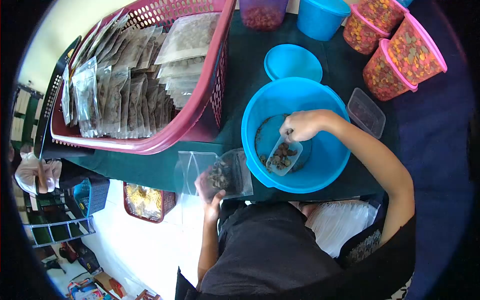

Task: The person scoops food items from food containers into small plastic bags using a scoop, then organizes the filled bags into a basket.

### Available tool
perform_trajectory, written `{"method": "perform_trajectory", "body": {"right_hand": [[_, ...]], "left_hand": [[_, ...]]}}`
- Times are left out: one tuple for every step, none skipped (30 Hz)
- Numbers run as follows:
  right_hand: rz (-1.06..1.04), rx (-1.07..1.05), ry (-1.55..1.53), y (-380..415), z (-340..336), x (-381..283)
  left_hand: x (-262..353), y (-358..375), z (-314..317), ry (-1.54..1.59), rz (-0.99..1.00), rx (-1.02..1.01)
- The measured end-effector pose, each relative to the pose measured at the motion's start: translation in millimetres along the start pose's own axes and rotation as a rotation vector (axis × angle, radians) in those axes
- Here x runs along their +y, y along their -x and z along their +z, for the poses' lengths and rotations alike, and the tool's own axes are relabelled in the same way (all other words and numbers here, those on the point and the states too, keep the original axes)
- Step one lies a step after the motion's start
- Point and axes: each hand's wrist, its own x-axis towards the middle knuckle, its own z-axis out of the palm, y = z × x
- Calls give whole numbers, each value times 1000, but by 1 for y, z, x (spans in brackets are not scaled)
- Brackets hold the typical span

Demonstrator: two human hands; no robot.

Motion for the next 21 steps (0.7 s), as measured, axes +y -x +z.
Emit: {"method": "perform_trajectory", "body": {"right_hand": [[-26,22,-6,2,-1,3],[-52,45,-11,5,-2,4],[-53,50,-6,10,-4,3],[-67,79,-28,17,-8,0],[-82,108,-48,24,-13,-3],[-84,113,-38,30,-16,-5],[-86,153,-67,36,-19,-7],[-90,193,-94,42,-24,-9],[-97,198,-78,48,-29,-12],[-109,257,-96,54,-34,-16],[-123,315,-115,59,-40,-22],[-134,319,-99,64,-45,-30],[-155,368,-74,69,-48,-39],[-176,417,-51,72,-51,-47],[-199,428,-3,73,-54,-57],[-207,429,1,74,-56,-68],[-201,438,91,76,-57,-81],[-192,447,180,77,-57,-94],[-109,431,301,76,-56,-108],[-98,455,362,77,-52,-123],[-82,440,442,80,-51,-140]], "left_hand": [[1,2,4,9,23,-7],[3,3,9,9,28,-9],[6,6,16,-75,27,-5],[9,8,22,-159,26,1],[13,11,27,-395,36,29],[12,12,33,-394,46,35],[11,12,39,-443,60,35],[11,12,45,-493,74,38],[15,13,51,-647,126,26],[16,13,56,-586,94,36],[17,13,60,-552,118,55],[17,13,64,-520,142,72],[8,14,63,-521,179,90],[7,14,63,-525,186,101],[6,14,63,-582,205,87],[7,14,63,-640,221,71],[7,15,65,-530,184,84],[7,15,65,-532,186,86],[6,15,65,-547,188,88],[5,15,65,-561,190,89],[2,16,64,-561,190,90]]}}
